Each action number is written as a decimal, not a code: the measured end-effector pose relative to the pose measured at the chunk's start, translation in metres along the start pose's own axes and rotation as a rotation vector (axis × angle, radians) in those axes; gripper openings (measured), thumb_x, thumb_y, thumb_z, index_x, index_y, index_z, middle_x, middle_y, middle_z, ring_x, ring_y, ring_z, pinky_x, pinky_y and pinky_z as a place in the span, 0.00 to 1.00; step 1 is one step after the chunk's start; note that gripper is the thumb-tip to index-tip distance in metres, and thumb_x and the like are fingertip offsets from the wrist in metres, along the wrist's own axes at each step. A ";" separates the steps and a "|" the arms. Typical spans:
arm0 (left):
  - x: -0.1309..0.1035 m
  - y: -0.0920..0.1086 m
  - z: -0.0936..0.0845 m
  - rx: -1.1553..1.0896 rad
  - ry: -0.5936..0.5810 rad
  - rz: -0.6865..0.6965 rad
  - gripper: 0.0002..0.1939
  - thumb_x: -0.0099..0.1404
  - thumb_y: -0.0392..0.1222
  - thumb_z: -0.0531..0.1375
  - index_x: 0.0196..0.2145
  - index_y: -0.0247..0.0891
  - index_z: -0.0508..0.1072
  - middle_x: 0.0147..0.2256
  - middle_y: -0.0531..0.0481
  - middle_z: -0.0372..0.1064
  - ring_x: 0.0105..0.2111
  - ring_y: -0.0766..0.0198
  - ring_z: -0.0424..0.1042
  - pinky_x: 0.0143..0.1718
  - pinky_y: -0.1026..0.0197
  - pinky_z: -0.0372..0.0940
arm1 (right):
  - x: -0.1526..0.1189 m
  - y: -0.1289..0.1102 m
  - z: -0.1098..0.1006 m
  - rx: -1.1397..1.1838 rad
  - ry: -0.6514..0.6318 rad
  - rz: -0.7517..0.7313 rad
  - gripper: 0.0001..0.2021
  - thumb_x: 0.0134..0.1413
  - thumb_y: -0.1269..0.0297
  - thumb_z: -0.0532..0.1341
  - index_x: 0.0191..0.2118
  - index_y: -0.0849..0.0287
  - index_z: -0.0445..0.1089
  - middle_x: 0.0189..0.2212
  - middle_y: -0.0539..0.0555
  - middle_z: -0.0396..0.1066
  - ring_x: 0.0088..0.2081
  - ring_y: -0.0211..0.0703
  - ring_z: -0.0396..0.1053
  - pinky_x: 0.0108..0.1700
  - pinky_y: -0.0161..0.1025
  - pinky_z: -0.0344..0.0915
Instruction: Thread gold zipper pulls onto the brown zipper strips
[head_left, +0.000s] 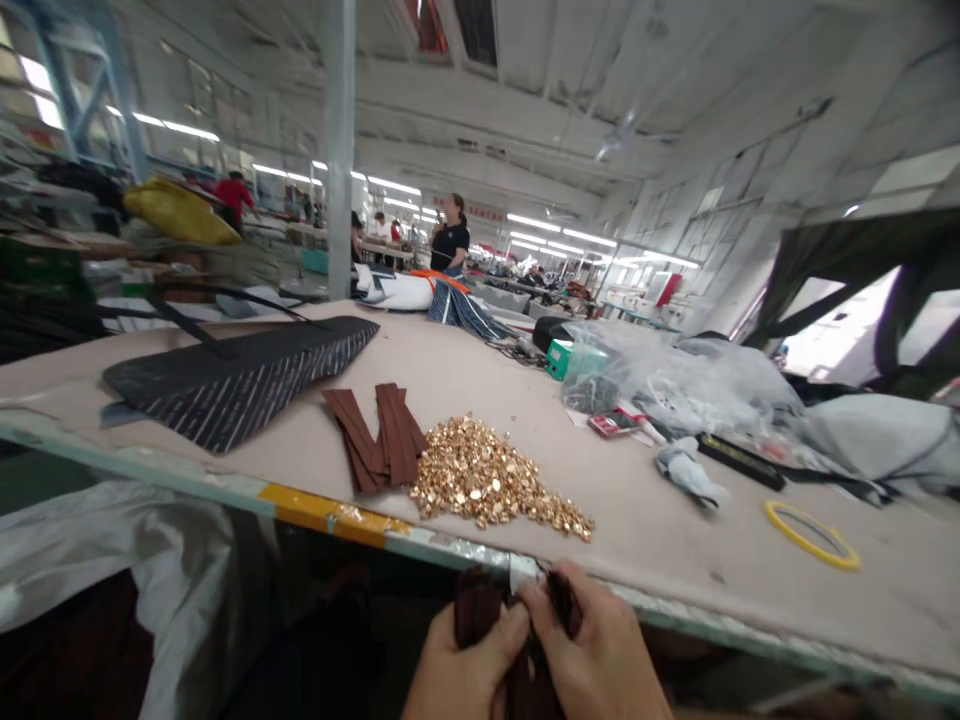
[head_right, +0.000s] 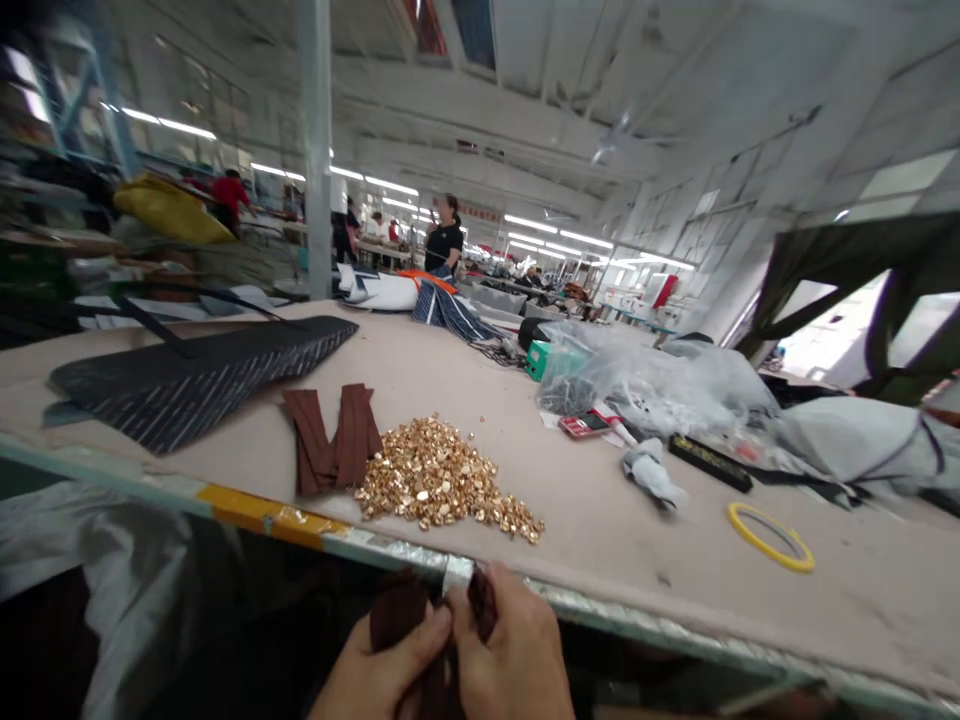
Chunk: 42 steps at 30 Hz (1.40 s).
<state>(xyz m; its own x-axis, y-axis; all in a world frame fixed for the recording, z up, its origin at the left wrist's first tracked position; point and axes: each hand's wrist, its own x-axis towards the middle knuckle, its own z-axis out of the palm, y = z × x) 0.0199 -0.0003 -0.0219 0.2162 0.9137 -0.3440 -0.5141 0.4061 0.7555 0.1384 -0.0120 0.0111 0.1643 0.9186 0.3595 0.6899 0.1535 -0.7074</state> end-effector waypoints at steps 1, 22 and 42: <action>-0.004 0.001 0.002 0.019 -0.013 -0.027 0.25 0.39 0.59 0.73 0.20 0.36 0.70 0.15 0.56 0.62 0.15 0.71 0.59 0.18 0.67 0.54 | -0.001 -0.007 -0.002 -0.074 -0.014 -0.003 0.15 0.57 0.55 0.58 0.24 0.57 0.65 0.19 0.51 0.69 0.22 0.42 0.64 0.25 0.36 0.56; -0.015 0.016 0.010 0.043 -0.048 -0.098 0.17 0.49 0.50 0.70 0.22 0.36 0.69 0.13 0.62 0.53 0.13 0.75 0.49 0.15 0.69 0.44 | 0.020 -0.029 -0.022 0.376 -0.334 0.078 0.13 0.61 0.60 0.58 0.27 0.60 0.68 0.24 0.48 0.68 0.29 0.39 0.64 0.33 0.35 0.61; -0.026 0.014 -0.001 0.069 -0.101 -0.173 0.13 0.52 0.46 0.68 0.28 0.34 0.72 0.19 0.57 0.63 0.14 0.76 0.52 0.17 0.69 0.48 | 0.049 0.000 -0.030 -0.747 -0.008 0.079 0.11 0.59 0.59 0.59 0.33 0.59 0.75 0.30 0.60 0.77 0.31 0.52 0.73 0.31 0.42 0.57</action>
<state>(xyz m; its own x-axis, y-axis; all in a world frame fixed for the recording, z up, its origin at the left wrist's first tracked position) 0.0067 -0.0181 -0.0029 0.3802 0.8256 -0.4170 -0.4049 0.5539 0.7275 0.1670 0.0222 0.0470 0.2297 0.9198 0.3180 0.9717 -0.1983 -0.1283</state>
